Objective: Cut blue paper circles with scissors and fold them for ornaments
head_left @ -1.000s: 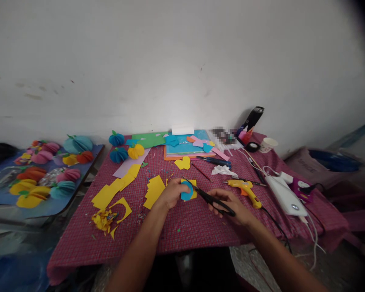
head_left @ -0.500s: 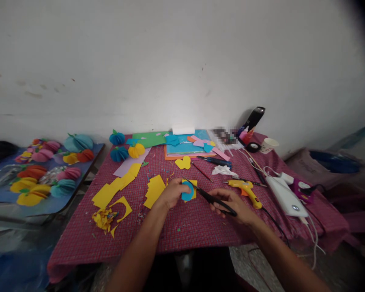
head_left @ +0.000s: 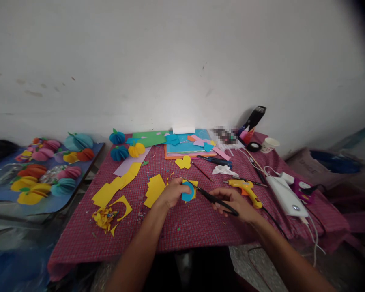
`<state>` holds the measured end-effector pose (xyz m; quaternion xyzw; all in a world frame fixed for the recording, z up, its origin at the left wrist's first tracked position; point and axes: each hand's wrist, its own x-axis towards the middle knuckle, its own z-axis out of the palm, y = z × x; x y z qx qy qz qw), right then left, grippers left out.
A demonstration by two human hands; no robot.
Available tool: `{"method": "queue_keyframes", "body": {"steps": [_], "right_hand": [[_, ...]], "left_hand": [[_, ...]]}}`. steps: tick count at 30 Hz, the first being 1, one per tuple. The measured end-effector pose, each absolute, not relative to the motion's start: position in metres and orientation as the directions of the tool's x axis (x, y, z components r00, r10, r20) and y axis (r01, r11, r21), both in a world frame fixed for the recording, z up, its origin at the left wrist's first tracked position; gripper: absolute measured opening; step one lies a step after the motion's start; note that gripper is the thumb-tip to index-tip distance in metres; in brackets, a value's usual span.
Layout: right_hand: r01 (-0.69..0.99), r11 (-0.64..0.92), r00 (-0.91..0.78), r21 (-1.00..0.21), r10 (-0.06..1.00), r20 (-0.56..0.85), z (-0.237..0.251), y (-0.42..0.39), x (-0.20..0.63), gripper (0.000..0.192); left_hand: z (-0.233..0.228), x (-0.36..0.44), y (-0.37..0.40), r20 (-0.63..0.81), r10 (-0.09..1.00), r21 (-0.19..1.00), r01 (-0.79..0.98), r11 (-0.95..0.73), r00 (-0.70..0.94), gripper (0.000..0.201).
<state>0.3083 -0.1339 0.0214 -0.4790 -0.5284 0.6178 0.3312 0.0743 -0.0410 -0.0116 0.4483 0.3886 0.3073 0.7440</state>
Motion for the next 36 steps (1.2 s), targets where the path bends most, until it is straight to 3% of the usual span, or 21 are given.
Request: {"method": "queue_keyframes", "body": {"steps": [36], "right_hand": [[0.102, -0.219, -0.341, -0.970, 0.909, -0.241, 0.028, -0.130, 0.309, 0.035]], "left_hand": [[-0.018, 0.073, -0.040, -0.292, 0.801, 0.928, -0.047, 0.369, 0.523, 0.009]]}}
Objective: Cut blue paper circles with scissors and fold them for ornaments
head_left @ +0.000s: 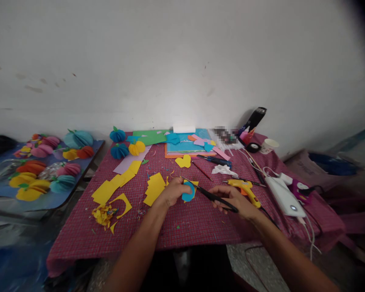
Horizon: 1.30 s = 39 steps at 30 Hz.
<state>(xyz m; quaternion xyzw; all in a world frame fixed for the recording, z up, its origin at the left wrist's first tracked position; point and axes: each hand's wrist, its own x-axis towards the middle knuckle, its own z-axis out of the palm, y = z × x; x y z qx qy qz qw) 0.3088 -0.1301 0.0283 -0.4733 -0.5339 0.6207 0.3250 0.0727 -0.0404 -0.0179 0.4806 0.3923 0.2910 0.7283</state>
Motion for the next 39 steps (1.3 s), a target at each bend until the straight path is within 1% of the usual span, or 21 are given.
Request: {"method": "queue_keyframes", "body": {"steps": [7, 13, 19, 24, 29, 39], "right_hand": [[0.133, -0.242, -0.338, -0.961, 0.900, -0.274, 0.030, -0.129, 0.313, 0.034], [0.168, -0.235, -0.365, -0.957, 0.887, -0.282, 0.035, -0.128, 0.318, 0.031], [0.137, -0.235, -0.377, -0.962, 0.886, -0.269, 0.030, -0.126, 0.321, 0.034], [0.148, -0.244, -0.376, -0.958, 0.882, -0.283, 0.030, -0.125, 0.320, 0.036], [0.132, -0.230, -0.374, -0.964, 0.889, -0.263, 0.031, -0.125, 0.317, 0.036], [0.158, -0.249, -0.366, -0.956, 0.884, -0.291, 0.036, -0.125, 0.317, 0.033]], "left_hand": [[-0.014, 0.073, -0.042, -0.271, 0.766, 0.927, -0.058, 0.372, 0.583, 0.005], [-0.003, 0.073, -0.045, -0.283, 0.753, 0.922, -0.047, 0.384, 0.594, 0.007], [-0.002, 0.073, -0.045, -0.276, 0.744, 0.927, -0.035, 0.373, 0.609, 0.005], [-0.001, 0.073, -0.045, -0.251, 0.746, 0.933, -0.051, 0.356, 0.617, 0.010], [-0.006, 0.072, -0.044, -0.241, 0.746, 0.940, -0.041, 0.338, 0.621, 0.007], [-0.006, 0.071, -0.044, -0.245, 0.732, 0.944, -0.015, 0.330, 0.636, 0.005]]}}
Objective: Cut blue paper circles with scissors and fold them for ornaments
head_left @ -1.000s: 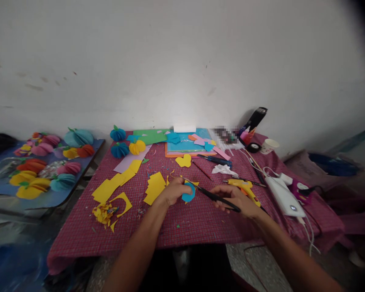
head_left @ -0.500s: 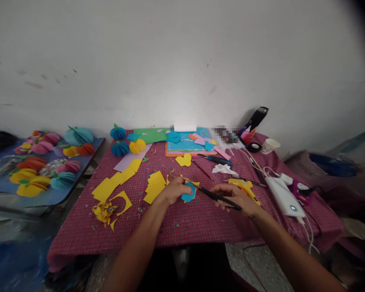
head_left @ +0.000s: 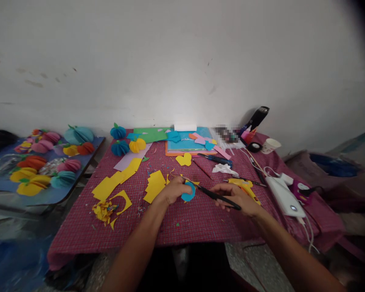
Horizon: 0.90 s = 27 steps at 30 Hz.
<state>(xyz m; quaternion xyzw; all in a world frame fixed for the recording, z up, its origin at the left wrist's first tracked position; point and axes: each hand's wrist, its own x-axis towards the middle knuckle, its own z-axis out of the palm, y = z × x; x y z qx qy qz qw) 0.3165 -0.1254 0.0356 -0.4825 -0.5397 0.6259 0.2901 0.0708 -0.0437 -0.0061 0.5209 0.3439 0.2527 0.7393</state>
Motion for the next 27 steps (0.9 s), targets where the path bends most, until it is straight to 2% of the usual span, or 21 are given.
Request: {"method": "queue_keyframes", "body": {"steps": [7, 20, 27], "right_hand": [[0.180, -0.245, -0.413, -0.953, 0.860, -0.300, 0.031, -0.121, 0.325, 0.034], [0.237, -0.261, -0.438, -0.936, 0.831, -0.342, 0.036, -0.116, 0.335, 0.037], [0.292, -0.219, -0.462, -0.931, 0.820, -0.338, 0.042, -0.112, 0.338, 0.041]], "left_hand": [[-0.003, 0.072, -0.045, -0.246, 0.757, 0.955, 0.016, 0.298, 0.605, 0.009], [-0.001, 0.071, -0.046, -0.233, 0.721, 0.964, 0.058, 0.260, 0.652, 0.008], [0.000, 0.071, -0.048, -0.241, 0.740, 0.970, 0.135, 0.202, 0.628, 0.009]]}}
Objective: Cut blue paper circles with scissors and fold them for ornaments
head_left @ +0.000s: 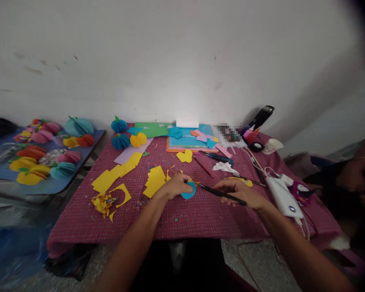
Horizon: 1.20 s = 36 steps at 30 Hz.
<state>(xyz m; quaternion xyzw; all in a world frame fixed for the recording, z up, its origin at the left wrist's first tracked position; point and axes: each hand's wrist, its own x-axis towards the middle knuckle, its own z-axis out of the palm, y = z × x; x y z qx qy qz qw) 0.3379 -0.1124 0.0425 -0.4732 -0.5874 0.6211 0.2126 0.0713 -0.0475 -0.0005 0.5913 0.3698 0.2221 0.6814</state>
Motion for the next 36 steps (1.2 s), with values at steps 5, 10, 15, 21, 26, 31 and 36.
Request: {"method": "queue_keyframes", "body": {"steps": [5, 10, 15, 21, 26, 31, 36], "right_hand": [[0.334, -0.223, -0.443, -0.916, 0.820, -0.362, 0.050, -0.108, 0.339, 0.042], [0.372, -0.237, -0.451, -0.897, 0.799, -0.398, 0.057, -0.103, 0.343, 0.045], [0.391, -0.232, -0.474, -0.891, 0.779, -0.411, 0.066, -0.098, 0.342, 0.041], [0.383, -0.243, -0.480, -0.891, 0.772, -0.417, 0.066, -0.096, 0.341, 0.043], [0.350, -0.219, -0.496, -0.911, 0.781, -0.379, 0.060, -0.099, 0.338, 0.044], [0.331, -0.201, -0.519, -0.922, 0.777, -0.356, 0.059, -0.100, 0.336, 0.043], [0.353, -0.211, -0.494, -0.912, 0.785, -0.373, 0.060, -0.099, 0.338, 0.042]], "left_hand": [[0.000, 0.071, -0.048, -0.227, 0.729, 0.974, 0.162, 0.160, 0.646, 0.008], [0.002, 0.071, -0.048, -0.229, 0.728, 0.970, 0.216, 0.113, 0.646, 0.007], [0.003, 0.070, -0.049, -0.231, 0.722, 0.966, 0.241, 0.091, 0.653, 0.006], [0.001, 0.069, -0.047, -0.226, 0.739, 0.969, 0.222, 0.105, 0.635, 0.007], [-0.005, 0.070, -0.046, -0.210, 0.752, 0.976, 0.183, 0.121, 0.625, 0.007], [-0.006, 0.071, -0.046, -0.225, 0.756, 0.973, 0.187, 0.138, 0.614, 0.009], [-0.003, 0.070, -0.046, -0.239, 0.740, 0.970, 0.189, 0.153, 0.629, 0.009]]}}
